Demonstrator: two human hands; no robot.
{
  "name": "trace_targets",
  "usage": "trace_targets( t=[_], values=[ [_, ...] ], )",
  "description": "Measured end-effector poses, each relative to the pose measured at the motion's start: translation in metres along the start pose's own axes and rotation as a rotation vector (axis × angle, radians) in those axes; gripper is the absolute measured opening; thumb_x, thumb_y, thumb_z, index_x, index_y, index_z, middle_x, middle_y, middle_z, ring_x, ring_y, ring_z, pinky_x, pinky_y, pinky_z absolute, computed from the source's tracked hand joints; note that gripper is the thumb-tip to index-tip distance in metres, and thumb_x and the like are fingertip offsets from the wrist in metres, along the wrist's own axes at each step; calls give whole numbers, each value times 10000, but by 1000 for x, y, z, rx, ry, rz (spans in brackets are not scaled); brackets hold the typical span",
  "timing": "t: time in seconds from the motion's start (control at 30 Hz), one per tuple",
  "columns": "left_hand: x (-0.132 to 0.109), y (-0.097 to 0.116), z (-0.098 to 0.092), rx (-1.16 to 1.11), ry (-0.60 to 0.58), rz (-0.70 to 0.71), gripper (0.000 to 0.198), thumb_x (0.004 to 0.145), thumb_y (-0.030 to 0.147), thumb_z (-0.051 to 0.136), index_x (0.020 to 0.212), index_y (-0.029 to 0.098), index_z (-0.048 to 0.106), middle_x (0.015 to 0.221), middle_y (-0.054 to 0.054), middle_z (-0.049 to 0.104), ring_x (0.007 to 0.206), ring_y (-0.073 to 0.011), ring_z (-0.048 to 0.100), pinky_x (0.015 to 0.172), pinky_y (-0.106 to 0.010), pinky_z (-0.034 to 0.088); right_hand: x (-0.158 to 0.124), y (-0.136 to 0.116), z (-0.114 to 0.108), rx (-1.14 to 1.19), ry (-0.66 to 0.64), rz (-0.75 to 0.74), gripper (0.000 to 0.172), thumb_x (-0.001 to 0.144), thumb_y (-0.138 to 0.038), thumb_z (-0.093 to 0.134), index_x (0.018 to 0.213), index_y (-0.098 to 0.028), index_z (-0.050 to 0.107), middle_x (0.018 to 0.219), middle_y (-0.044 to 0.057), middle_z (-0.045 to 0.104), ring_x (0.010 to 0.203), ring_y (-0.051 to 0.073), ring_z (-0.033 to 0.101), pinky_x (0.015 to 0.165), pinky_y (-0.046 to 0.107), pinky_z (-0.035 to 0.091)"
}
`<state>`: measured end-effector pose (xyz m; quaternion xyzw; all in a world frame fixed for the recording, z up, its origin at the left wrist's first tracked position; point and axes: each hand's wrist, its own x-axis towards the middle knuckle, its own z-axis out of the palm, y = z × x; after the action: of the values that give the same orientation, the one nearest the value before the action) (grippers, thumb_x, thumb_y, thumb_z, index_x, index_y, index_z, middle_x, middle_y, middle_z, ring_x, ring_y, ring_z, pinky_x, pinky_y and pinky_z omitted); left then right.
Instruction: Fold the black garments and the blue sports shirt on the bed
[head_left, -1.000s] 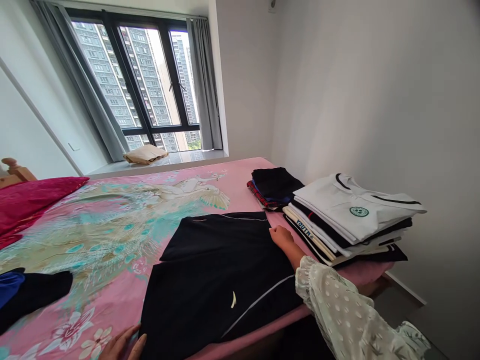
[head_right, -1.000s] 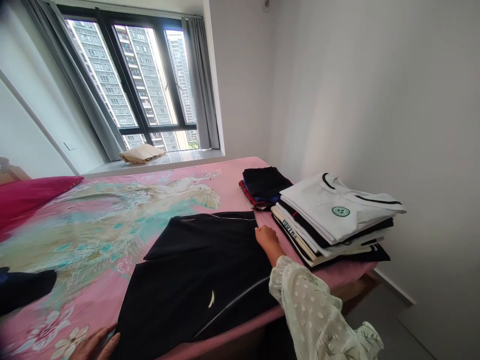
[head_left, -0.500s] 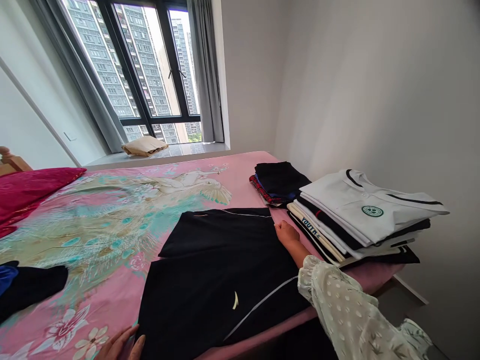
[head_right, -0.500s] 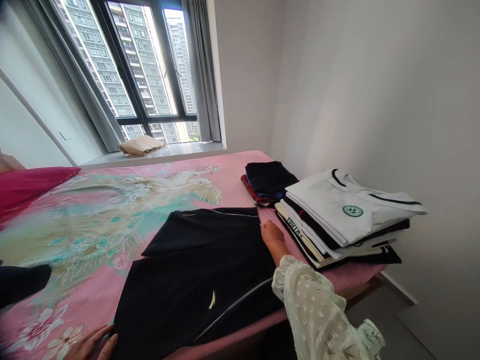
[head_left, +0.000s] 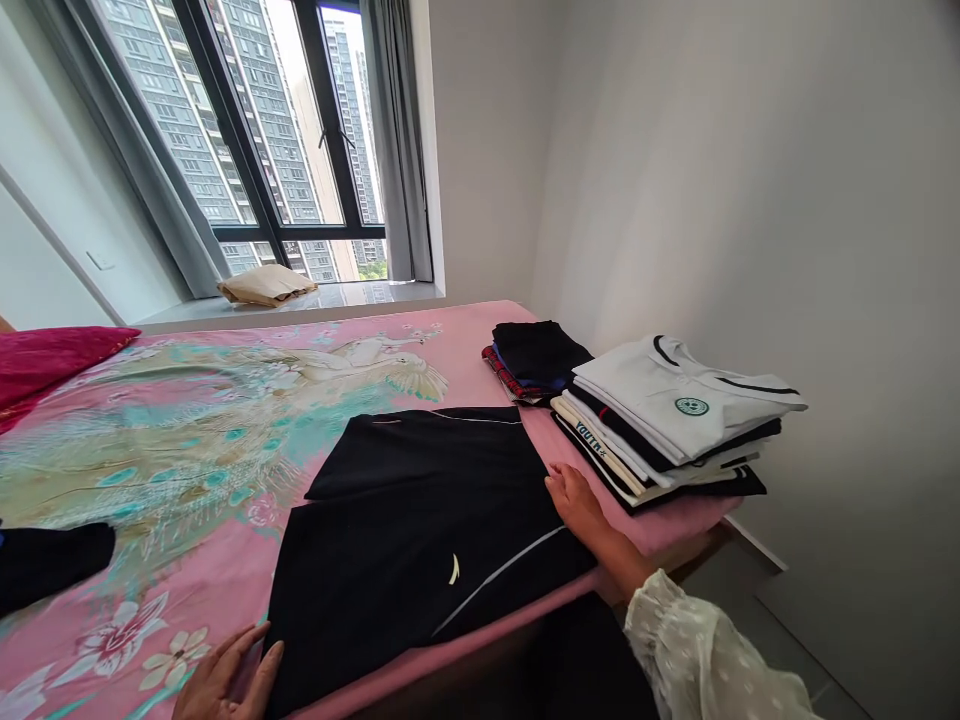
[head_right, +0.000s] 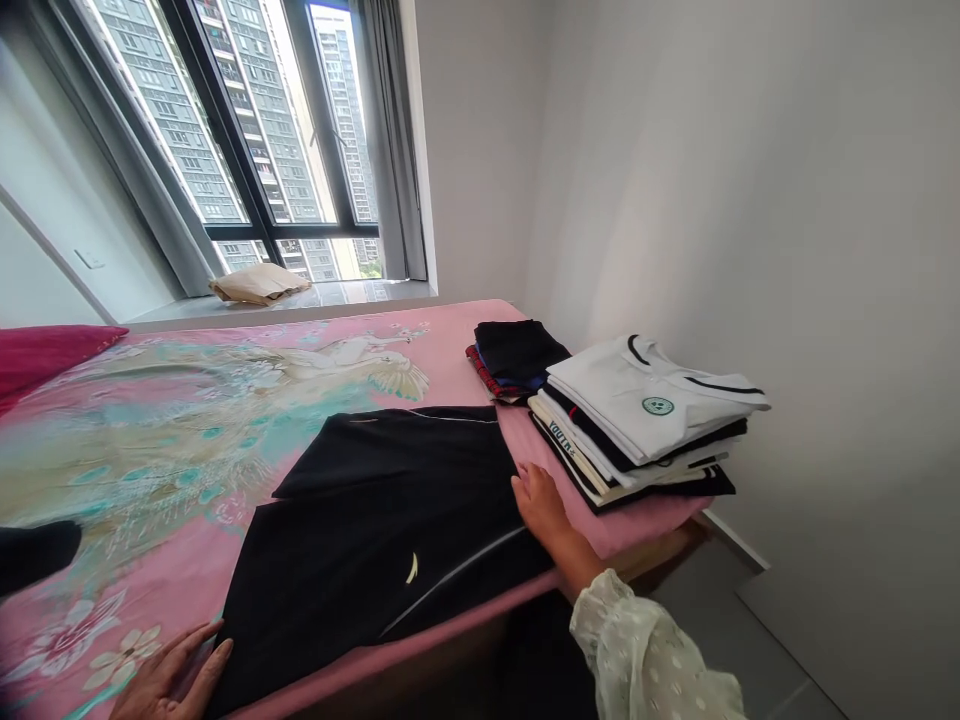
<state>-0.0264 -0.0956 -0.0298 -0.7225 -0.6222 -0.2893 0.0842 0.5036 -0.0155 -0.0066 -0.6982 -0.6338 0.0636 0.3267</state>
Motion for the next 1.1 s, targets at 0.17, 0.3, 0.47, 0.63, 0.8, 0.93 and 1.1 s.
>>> trace_targets(
  t=[0.17,0.3,0.47,0.63,0.8,0.93,1.1],
  values=[
    [-1,-5,-2,111,34,273,300,812,344,411,953,284,669,1034,-61,666,997,-269,576,850,-429,477,-56,7,-20,-45,107,54,343,863,-460,412,737,-187,577,824,88,620,853,215,557,835,342,408],
    [-1,-7,-3,184,41,377,367,827,239,352,950,281,695,1060,-85,658,1024,-281,562,832,-435,485,-83,2,-28,-100,141,103,310,827,-464,491,697,-202,592,793,70,610,814,218,541,799,347,388],
    [-5,6,-3,110,18,256,381,852,338,317,977,279,672,1080,-83,640,1058,-292,554,877,-471,465,-82,-17,-38,-289,32,272,373,802,-547,499,696,-206,606,815,83,616,851,259,537,740,358,356],
    [-18,31,-10,-32,-3,9,581,742,577,523,1219,248,488,1274,-96,513,1144,-286,508,972,-471,415,-86,-21,-47,-245,-50,290,380,818,-522,481,638,-198,567,786,71,634,825,236,561,704,320,347],
    [-27,38,-17,-52,-1,174,558,733,518,581,1229,278,495,1368,-99,421,1209,-302,457,994,-493,389,-88,-9,-51,-96,-109,360,377,797,-494,504,560,-200,517,557,13,582,592,167,552,550,253,318],
    [-31,37,-22,-36,19,213,399,786,385,549,1168,275,571,1327,-92,475,1191,-291,483,984,-479,414,-88,-2,-49,49,-100,378,299,736,-458,555,590,-197,538,561,-15,603,564,152,561,524,231,329],
    [-32,44,-26,28,24,282,361,805,199,493,1139,284,601,1284,-69,532,1183,-252,496,980,-440,433,-86,5,-43,154,-86,376,253,677,-442,566,601,-201,550,564,-16,612,574,168,576,537,245,354]
  ],
)
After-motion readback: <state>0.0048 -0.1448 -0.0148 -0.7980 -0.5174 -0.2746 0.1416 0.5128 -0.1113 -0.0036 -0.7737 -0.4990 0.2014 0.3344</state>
